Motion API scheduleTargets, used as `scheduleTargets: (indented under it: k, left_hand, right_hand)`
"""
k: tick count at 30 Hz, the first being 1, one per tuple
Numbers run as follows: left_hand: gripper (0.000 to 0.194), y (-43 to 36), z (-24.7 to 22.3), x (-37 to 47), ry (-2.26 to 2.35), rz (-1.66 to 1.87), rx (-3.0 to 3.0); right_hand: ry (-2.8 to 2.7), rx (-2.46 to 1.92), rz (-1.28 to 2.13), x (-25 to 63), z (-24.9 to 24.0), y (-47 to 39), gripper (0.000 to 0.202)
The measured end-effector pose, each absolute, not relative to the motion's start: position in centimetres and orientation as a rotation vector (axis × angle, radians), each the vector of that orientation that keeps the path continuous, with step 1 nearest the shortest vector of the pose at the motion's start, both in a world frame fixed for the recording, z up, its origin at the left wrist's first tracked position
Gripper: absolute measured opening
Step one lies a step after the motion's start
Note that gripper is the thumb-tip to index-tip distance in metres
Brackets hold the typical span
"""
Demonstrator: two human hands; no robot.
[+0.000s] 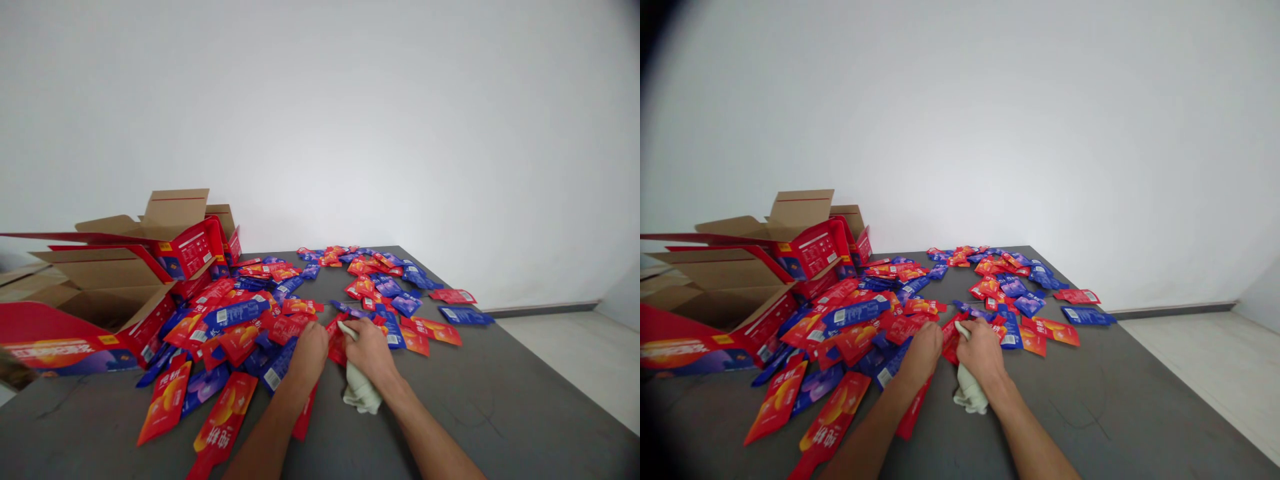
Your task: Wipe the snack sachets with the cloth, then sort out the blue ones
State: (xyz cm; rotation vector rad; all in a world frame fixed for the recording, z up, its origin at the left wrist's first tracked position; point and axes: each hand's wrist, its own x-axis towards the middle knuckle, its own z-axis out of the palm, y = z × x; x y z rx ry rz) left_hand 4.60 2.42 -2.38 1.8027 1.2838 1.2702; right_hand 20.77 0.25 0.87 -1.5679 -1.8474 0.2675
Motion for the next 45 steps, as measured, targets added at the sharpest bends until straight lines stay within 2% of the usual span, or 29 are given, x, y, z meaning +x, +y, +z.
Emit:
scheduleTargets:
  k: [4,8,12,15,19,23,31,38,45]
  left_hand:
    - [0.031,2.2,-1.9,4.3,1.343,1.375,1.591]
    - [0.011,1.1,-0.8,4.5,0.977,1.346,1.085]
    - [0.056,0.5,0.3,4.6,0.73,1.304,0.921]
    - [0.067,0.1,0.9,4.6,0.653,1.243,0.953]
    - [0.057,-0.6,1.3,4.9,0.608,1.154,1.038]
    - [0.055,-0.8,1.4,5.2,0.598,1.154,1.076]
    - [0.069,0.3,0.5,4.3,0.693,1.323,0.998]
    - [0.076,0.4,0.8,4.4,0.605,1.403,0.811]
    - [0.053,0.6,1.0,4.1,0.662,1.372,0.69]
  right_hand:
    - [-1.874,-1.324,0.316,19.8,1.1,-0.1,0.036]
    - [-1.917,-1.18,0.347,18.8,1.6,-1.1,0.042]
    - [-1.996,-1.102,0.374,17.9,1.7,-1.9,0.044]
    - [-1.939,-1.143,0.322,18.1,1.5,-1.6,0.042]
    - [-1.706,-1.246,0.153,19.7,1.3,-0.3,0.039]
    - [-1.675,-1.287,0.074,20.5,1.5,-0.1,0.039]
    - [-2.059,-1.195,0.169,17.2,1.8,-2.6,0.037]
    - [-1.791,-1.178,0.305,17.6,1.3,-1.7,0.04]
    - [-1.618,-1.194,0.289,18.4,1.5,-0.8,0.034]
